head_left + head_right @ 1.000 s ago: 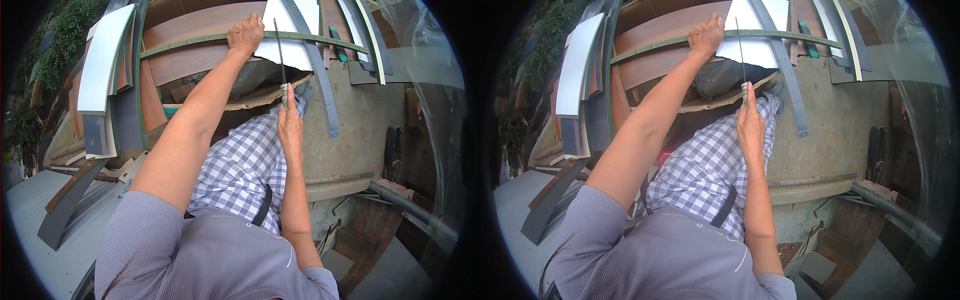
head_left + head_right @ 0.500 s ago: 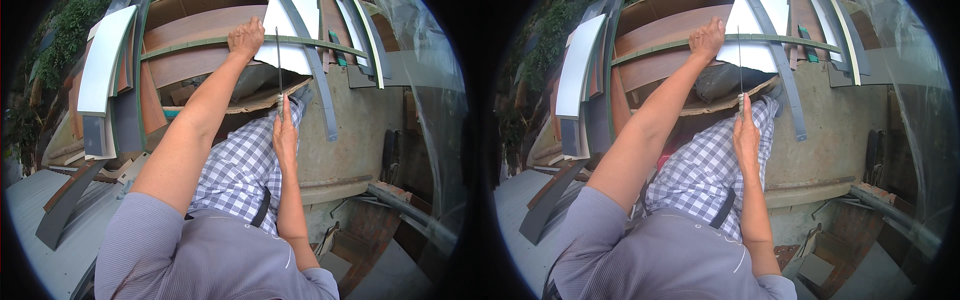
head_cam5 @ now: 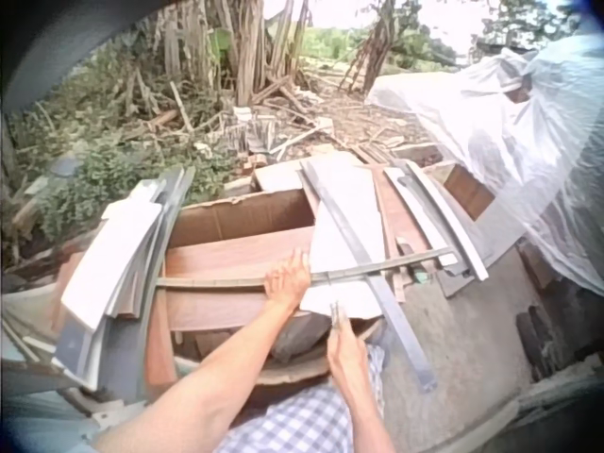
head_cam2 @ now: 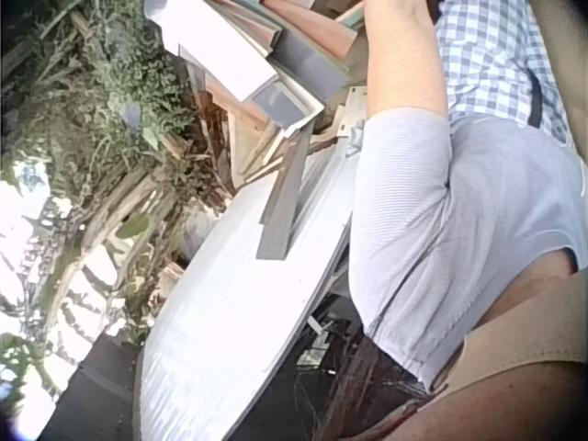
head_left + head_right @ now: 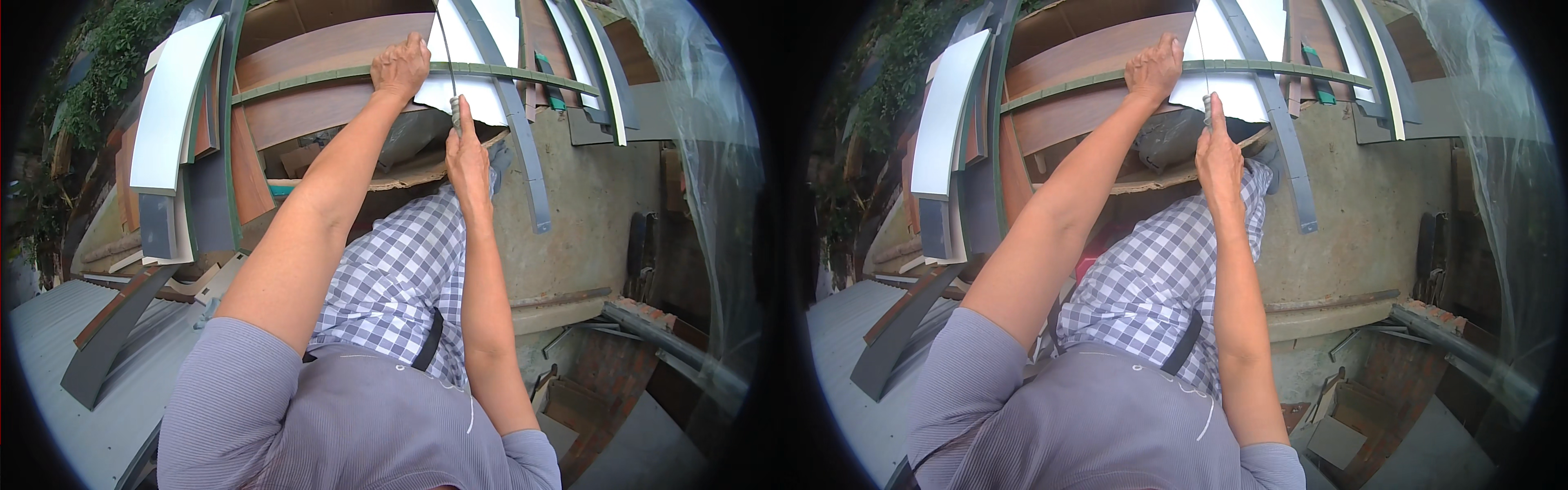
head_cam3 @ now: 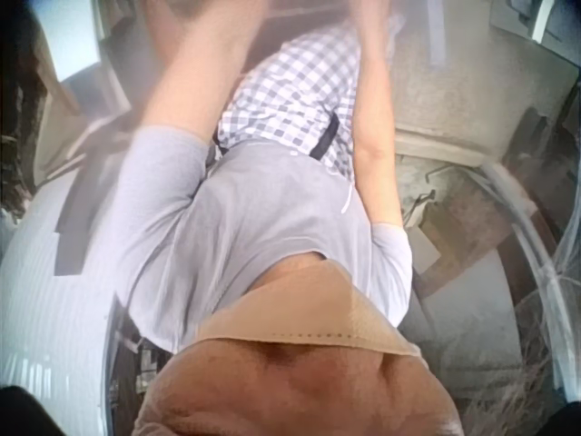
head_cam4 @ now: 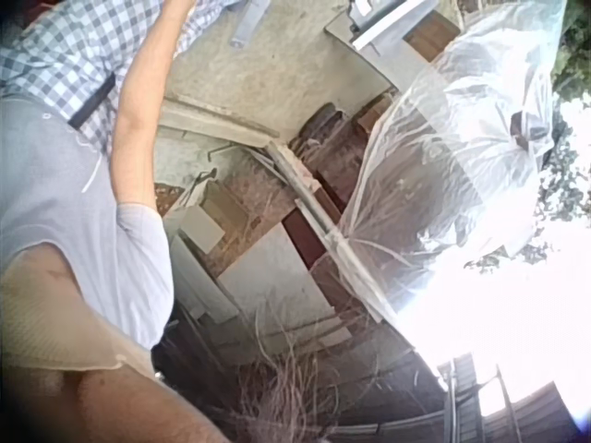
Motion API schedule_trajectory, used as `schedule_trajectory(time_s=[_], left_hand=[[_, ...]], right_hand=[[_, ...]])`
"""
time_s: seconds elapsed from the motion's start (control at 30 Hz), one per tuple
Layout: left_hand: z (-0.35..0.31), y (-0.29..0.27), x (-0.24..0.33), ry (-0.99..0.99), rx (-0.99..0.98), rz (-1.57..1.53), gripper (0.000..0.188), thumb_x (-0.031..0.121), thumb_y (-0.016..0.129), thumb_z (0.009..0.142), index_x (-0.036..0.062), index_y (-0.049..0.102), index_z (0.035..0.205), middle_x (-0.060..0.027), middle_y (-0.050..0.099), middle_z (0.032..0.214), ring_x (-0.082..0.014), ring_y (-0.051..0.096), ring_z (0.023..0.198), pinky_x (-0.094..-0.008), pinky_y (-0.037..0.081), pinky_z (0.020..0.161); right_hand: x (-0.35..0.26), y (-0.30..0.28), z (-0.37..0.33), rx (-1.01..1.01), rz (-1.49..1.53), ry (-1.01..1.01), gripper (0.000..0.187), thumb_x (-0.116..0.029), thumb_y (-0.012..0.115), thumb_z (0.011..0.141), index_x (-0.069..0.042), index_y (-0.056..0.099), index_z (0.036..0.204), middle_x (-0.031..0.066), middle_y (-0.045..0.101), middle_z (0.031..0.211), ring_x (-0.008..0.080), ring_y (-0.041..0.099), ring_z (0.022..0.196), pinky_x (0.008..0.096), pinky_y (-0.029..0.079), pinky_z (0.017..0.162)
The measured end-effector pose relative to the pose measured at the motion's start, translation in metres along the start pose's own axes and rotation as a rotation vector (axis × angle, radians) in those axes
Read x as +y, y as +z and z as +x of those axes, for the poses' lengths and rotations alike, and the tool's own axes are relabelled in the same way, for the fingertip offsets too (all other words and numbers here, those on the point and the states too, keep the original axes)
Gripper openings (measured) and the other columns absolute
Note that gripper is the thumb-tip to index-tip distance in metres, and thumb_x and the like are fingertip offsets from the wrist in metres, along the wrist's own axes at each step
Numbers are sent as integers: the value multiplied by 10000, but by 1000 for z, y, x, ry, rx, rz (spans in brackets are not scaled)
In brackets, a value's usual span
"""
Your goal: Sawing a board along a marked line using a handsaw and a straight edge guide.
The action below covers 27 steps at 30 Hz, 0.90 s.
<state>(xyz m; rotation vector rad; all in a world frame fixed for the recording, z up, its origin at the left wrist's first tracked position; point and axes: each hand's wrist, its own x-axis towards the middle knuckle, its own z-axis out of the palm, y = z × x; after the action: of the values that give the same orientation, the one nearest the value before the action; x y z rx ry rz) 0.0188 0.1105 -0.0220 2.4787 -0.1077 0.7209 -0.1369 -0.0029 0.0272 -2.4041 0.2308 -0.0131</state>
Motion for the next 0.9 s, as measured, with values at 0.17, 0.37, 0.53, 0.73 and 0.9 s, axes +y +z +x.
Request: schedule_trajectory(time_s=[0.17, 0.37, 0.53, 0.73, 0.9], left_hand=[[1, -1, 0, 20, 26, 1, 180, 262, 463, 896, 104, 543, 866, -112, 668, 730, -295, 653, 684, -441, 509, 603], [1, 2, -3, 10, 24, -27, 207, 279, 436, 914, 124, 572, 936, -141, 662, 722, -341, 647, 671, -470, 498, 606], [1, 5, -2, 9, 2, -11, 212, 284, 432, 916, 121, 568, 920, -147, 661, 723, -345, 647, 677, -474, 499, 609], [-2, 3, 2, -3, -10, -15, 219, 287, 431, 915, 115, 566, 907, -158, 657, 719, -350, 649, 684, -476, 501, 607], [-1, -1, -2, -15, -1, -25, 224, 290, 428, 915, 116, 569, 909, -154, 657, 712, -349, 650, 681, -476, 500, 600]], right_hand=[[27, 6, -75, 21, 24, 6, 641, -52, 475, 894, -219, 257, 1473, 204, 586, 672, 346, 587, 604, 473, 414, 622], [29, 2, -74, 34, 10, -14, 639, -55, 478, 903, -236, 258, 1475, 181, 573, 654, 321, 565, 570, 465, 411, 602], [-1, 0, 7, 14, -19, -15, 585, -106, 476, 912, -210, 283, 1454, 236, 616, 722, 419, 607, 690, 510, 428, 652], [7, 2, -12, 50, -4, -43, 588, -105, 477, 903, -209, 290, 1450, 258, 603, 702, 433, 605, 686, 514, 430, 659], [29, 4, -97, 6, 49, 47, 623, -67, 474, 900, -227, 272, 1467, 226, 565, 655, 371, 553, 587, 477, 405, 614]])
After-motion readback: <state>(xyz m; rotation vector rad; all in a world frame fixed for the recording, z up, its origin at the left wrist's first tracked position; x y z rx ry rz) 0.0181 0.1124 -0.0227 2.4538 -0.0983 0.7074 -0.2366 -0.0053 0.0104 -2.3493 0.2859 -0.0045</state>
